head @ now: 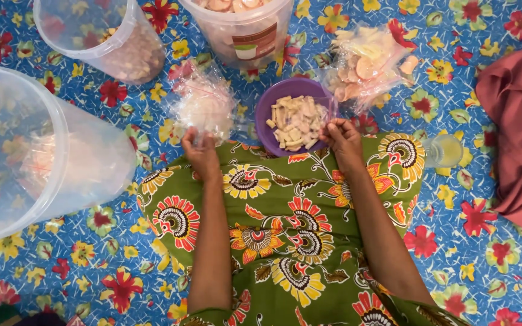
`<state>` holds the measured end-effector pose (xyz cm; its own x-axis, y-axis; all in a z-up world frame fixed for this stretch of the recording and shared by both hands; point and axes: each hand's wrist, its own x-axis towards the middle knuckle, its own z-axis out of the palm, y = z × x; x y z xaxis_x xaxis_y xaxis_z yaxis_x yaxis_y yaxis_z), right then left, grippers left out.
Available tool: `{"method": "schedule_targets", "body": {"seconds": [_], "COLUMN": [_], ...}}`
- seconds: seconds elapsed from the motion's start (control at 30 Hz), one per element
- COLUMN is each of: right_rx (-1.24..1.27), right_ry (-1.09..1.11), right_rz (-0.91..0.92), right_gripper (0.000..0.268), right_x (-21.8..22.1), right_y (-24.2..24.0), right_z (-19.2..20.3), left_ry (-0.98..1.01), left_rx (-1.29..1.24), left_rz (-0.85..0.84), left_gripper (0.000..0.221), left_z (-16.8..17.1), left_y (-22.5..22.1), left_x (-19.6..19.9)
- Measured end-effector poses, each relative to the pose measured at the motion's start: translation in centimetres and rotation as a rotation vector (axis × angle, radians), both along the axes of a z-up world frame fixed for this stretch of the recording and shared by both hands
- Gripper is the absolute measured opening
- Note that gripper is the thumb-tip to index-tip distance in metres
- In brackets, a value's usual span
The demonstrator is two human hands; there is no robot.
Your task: Bagging small food slices from a bowl into plastic bags
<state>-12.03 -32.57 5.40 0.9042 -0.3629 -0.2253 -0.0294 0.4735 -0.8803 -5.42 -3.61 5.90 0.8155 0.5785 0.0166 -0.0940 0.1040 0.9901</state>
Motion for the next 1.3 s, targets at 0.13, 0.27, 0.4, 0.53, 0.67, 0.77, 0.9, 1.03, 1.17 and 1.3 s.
{"method": "schedule_targets", "body": {"seconds": [0.13,0.27,0.4,0.53,0.67,0.77,0.9,1.03,1.17,1.3], "right_rx": [0.002,-0.004,-0.034,-0.073,-0.157,-0.174,-0.209,-0.220,-0.279,-0.314], "right_ry": [0.016,0.026,0.044,0.060,0.082,0.084,0.071,0.075,0.074,0.044], "right_rz": [-0.002,0.026,0.085,0.094,0.185,0.237,0.293,0.320,0.333,0.320], "right_gripper": [0.011,0.012,0.012,0.012,0.014,0.016,0.015,0.014,0.012,0.011], "right_x": [-0.2,-0.2,-0.2,-1.2,-1.1,-0.9,-0.4,-0.3,-0.7,-0.5], "right_y": [0.2,0.2,0.6,1.4,1.2,1.1,0.5,1.0,1.7,2.1], "right_z": [0.4,0.2,0.0,2.5,2.4,2.1,0.5,2.0,4.0,4.4], "left_ry": [0.067,-0.297,-0.205,-0.086,-0.010,0.047,0.066,0.119,0.074,-0.091], "left_rx": [0.411,0.797,0.264,0.120,-0.009,-0.105,-0.103,-0.142,0.027,0.566], "left_rz": [0.047,-0.017,-0.610,-0.754,-0.759,-0.731,-0.673,-0.628,-0.510,-0.294], "left_gripper": [0.079,0.050,0.068,0.081,0.069,0.060,0.054,0.049,0.046,0.047], "left_z": [0.1,2.4,4.1,3.0,3.0,2.7,3.4,3.8,1.6,-0.3], "left_y": [-0.1,-1.4,-4.8,-6.3,-6.6,-6.2,-5.7,-5.5,-5.6,-5.3], "left_x": [-0.6,-1.2,-3.9,-4.5,-4.5,-4.2,-3.8,-3.8,-3.7,-3.3]}}
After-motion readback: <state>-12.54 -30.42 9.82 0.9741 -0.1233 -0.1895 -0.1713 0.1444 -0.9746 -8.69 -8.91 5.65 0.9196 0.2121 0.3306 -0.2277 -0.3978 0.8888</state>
